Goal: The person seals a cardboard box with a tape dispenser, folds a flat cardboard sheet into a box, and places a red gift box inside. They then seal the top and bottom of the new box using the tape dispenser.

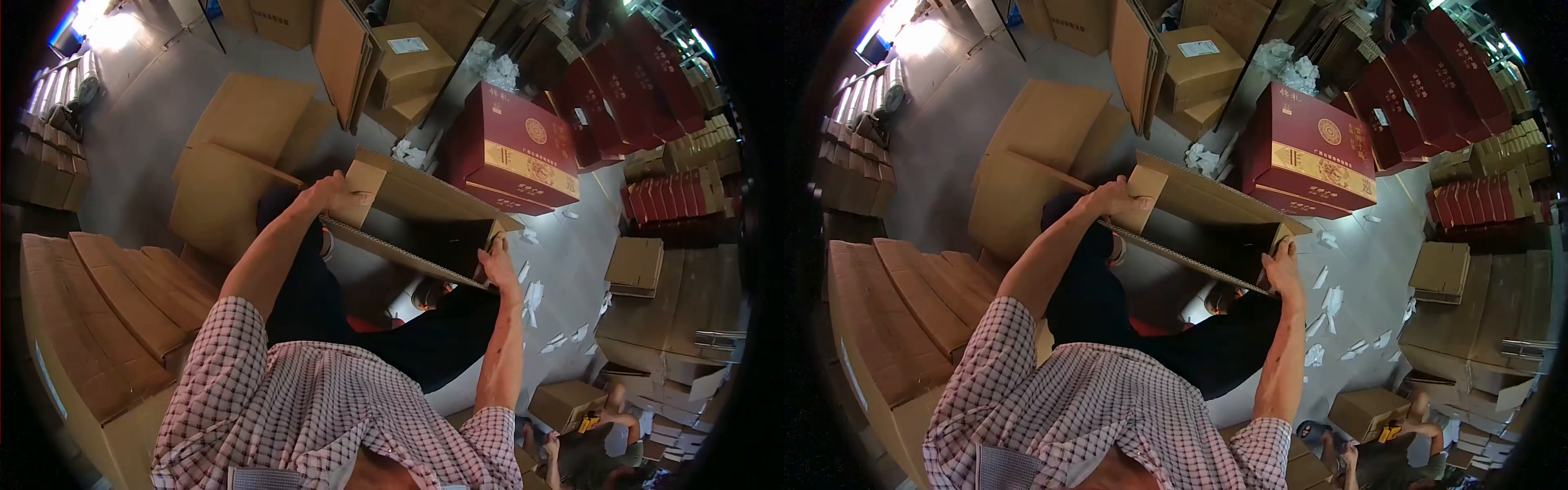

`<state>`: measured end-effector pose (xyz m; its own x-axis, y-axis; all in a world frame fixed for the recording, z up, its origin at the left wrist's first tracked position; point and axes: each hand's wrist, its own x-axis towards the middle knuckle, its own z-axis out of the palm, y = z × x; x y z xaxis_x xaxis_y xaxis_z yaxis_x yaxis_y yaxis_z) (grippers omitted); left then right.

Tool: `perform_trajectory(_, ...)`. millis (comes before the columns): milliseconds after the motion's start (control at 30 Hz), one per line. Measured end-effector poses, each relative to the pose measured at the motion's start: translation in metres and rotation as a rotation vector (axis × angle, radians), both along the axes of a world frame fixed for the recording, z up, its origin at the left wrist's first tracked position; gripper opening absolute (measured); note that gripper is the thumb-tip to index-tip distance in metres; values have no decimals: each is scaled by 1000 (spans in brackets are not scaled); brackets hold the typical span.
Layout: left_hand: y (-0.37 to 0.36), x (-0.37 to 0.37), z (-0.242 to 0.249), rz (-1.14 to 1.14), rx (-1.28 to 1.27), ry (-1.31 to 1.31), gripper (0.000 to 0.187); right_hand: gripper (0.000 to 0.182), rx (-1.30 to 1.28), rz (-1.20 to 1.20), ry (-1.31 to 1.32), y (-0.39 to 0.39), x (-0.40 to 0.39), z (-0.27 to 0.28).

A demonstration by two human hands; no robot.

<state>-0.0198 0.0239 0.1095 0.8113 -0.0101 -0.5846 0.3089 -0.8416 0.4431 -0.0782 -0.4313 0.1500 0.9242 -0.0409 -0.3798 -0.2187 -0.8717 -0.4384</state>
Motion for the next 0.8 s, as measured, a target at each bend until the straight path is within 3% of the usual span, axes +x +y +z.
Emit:
perform_trajectory(67,2,2,-11,19,8,-14,126,83,-296,35,49,34,-2,39)
perform_trajectory(267,4,-7,-41,69,15,-169,106,75,-46,57,90,7,2,-6)
perform_trajectory(400,6,0,-47,99,-12,-229,100,71,149,129,227,12,-11,29)
perform_trajectory(433,5,-2,-41,115,-17,-234,99,73,351,140,195,26,-25,60)
perform_trajectory(500,5,-4,-40,139,-36,-246,98,79,198,299,214,23,-40,56)
perform_trajectory(533,5,-5,-42,141,-48,-251,97,74,52,387,67,27,-47,53)
perform_trajectory(633,4,-4,-41,150,-99,-273,97,59,-134,430,112,33,-36,51)
perform_trajectory(700,5,-7,-39,158,-133,-281,98,63,-126,445,67,33,-22,47)
perform_trajectory(800,23,9,-115,134,-174,-274,71,64,-150,406,177,33,-7,52)
